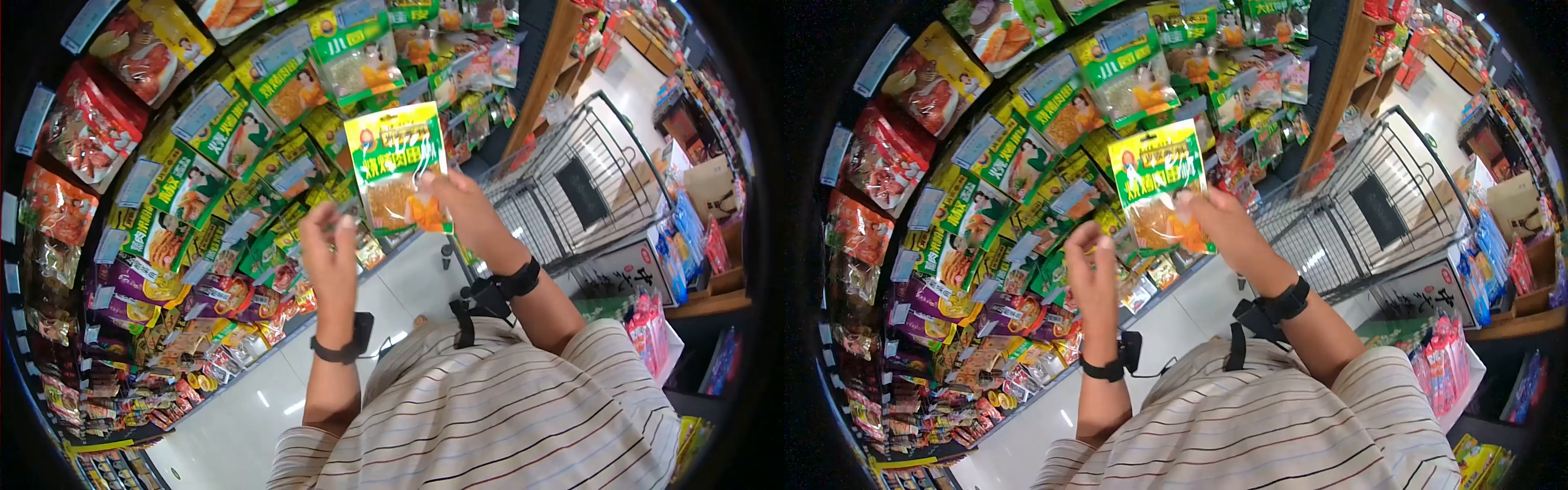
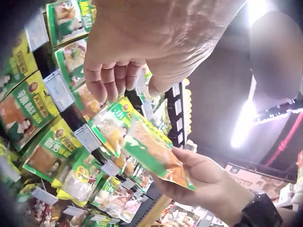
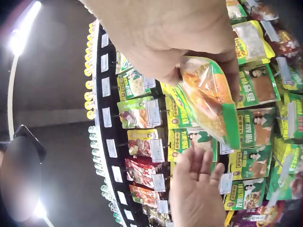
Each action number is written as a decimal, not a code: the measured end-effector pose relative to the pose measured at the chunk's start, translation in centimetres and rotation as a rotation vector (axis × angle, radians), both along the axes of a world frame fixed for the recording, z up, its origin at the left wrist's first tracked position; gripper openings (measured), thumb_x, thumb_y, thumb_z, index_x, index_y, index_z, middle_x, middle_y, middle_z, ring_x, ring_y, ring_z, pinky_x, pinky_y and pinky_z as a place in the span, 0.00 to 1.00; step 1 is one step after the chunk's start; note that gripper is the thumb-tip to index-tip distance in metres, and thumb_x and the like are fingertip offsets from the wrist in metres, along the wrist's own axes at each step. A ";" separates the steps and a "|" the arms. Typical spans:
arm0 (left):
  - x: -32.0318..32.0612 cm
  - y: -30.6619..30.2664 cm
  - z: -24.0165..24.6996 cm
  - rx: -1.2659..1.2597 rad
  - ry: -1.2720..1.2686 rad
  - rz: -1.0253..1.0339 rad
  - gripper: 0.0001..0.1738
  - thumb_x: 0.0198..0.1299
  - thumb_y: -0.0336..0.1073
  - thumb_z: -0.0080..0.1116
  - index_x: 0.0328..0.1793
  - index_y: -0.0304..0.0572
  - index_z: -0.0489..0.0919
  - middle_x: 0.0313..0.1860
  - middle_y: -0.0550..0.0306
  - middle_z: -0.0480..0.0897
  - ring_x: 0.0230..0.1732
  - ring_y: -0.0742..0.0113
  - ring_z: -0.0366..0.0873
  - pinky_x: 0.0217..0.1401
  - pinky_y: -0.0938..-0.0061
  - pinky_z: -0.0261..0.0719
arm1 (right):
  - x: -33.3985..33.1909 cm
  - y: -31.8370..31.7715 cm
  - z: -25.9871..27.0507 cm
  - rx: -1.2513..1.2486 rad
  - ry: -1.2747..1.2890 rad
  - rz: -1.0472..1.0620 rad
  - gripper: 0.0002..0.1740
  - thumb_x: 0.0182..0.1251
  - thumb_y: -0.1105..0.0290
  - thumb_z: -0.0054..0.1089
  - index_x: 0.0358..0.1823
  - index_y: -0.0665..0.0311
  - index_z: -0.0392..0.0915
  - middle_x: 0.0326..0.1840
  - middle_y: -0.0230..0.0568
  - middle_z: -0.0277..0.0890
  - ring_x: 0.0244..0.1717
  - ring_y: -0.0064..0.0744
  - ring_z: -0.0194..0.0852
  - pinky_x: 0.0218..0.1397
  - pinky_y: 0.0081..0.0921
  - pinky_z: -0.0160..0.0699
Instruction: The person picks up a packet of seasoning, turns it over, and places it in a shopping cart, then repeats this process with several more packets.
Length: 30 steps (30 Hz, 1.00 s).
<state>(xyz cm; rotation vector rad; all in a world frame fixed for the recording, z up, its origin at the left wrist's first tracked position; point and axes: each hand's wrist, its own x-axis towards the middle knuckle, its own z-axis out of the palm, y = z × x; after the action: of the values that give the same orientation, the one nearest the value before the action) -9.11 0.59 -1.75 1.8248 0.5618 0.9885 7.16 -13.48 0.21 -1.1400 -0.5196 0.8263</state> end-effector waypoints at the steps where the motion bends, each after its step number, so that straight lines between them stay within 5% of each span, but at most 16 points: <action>1: 0.3 0.4 -0.5 -0.052 -0.062 0.041 0.24 0.69 0.39 0.60 0.67 0.35 0.72 0.51 0.55 0.78 0.48 0.67 0.77 0.52 0.72 0.77 | 0.2 -0.3 0.5 0.001 0.013 -0.009 0.18 0.77 0.60 0.53 0.56 0.67 0.77 0.45 0.29 0.79 0.43 0.14 0.75 0.46 0.17 0.76; 4: 0.5 -0.3 0.1 -0.518 -0.017 -0.270 0.23 0.71 0.40 0.58 0.65 0.34 0.72 0.56 0.49 0.79 0.53 0.64 0.78 0.53 0.72 0.78 | -0.4 -0.1 1.2 0.018 -0.054 0.002 0.17 0.78 0.62 0.53 0.56 0.68 0.76 0.45 0.29 0.79 0.44 0.14 0.75 0.47 0.17 0.76; 5: 0.6 -0.5 -0.4 -0.504 0.083 -0.318 0.22 0.72 0.42 0.56 0.65 0.37 0.72 0.57 0.51 0.81 0.53 0.66 0.80 0.51 0.73 0.80 | -0.4 0.1 0.7 0.013 -0.086 0.043 0.16 0.78 0.63 0.52 0.56 0.68 0.76 0.45 0.29 0.79 0.44 0.14 0.76 0.48 0.17 0.76; 7: 1.3 -1.5 -0.9 -0.652 -0.043 -0.390 0.23 0.72 0.43 0.57 0.66 0.39 0.72 0.56 0.53 0.82 0.53 0.67 0.81 0.49 0.73 0.82 | -0.6 0.1 0.4 -0.035 -0.156 0.129 0.18 0.77 0.64 0.53 0.59 0.69 0.74 0.48 0.31 0.78 0.47 0.14 0.74 0.51 0.17 0.74; 12: 1.5 -1.8 -1.4 -0.927 -0.336 -0.409 0.21 0.74 0.40 0.54 0.68 0.43 0.71 0.57 0.56 0.82 0.50 0.67 0.84 0.44 0.72 0.86 | -1.3 0.5 1.3 0.148 -0.460 -0.086 0.25 0.74 0.65 0.57 0.66 0.70 0.66 0.52 0.41 0.77 0.51 0.22 0.75 0.49 0.22 0.77; 14: 1.4 -1.8 -1.3 -0.906 -0.336 -0.395 0.21 0.74 0.40 0.53 0.69 0.42 0.70 0.59 0.56 0.82 0.52 0.66 0.84 0.45 0.71 0.86 | -1.0 0.4 1.1 0.119 -0.526 -0.218 0.27 0.73 0.65 0.57 0.68 0.70 0.65 0.51 0.44 0.78 0.51 0.25 0.76 0.49 0.23 0.77; 19: 1.7 -2.3 -0.8 -0.832 -0.253 -0.392 0.24 0.72 0.40 0.56 0.70 0.41 0.69 0.60 0.54 0.81 0.57 0.67 0.82 0.52 0.69 0.85 | -1.3 0.6 0.4 -0.065 -0.529 0.036 0.18 0.72 0.67 0.57 0.57 0.70 0.70 0.37 0.36 0.74 0.39 0.16 0.68 0.39 0.23 0.72; 30: 1.2 -1.8 -0.7 -0.743 -0.286 -0.293 0.24 0.71 0.39 0.59 0.69 0.40 0.70 0.62 0.55 0.80 0.61 0.68 0.78 0.65 0.71 0.75 | -1.1 0.8 0.6 -0.053 -0.321 0.146 0.17 0.72 0.65 0.58 0.57 0.66 0.71 0.40 0.31 0.77 0.38 0.13 0.71 0.39 0.17 0.74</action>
<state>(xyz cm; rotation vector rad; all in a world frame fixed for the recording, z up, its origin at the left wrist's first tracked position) -7.92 -1.22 -2.42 1.0442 0.3940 0.6915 6.08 -12.72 0.83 -1.3037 -0.8593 0.7890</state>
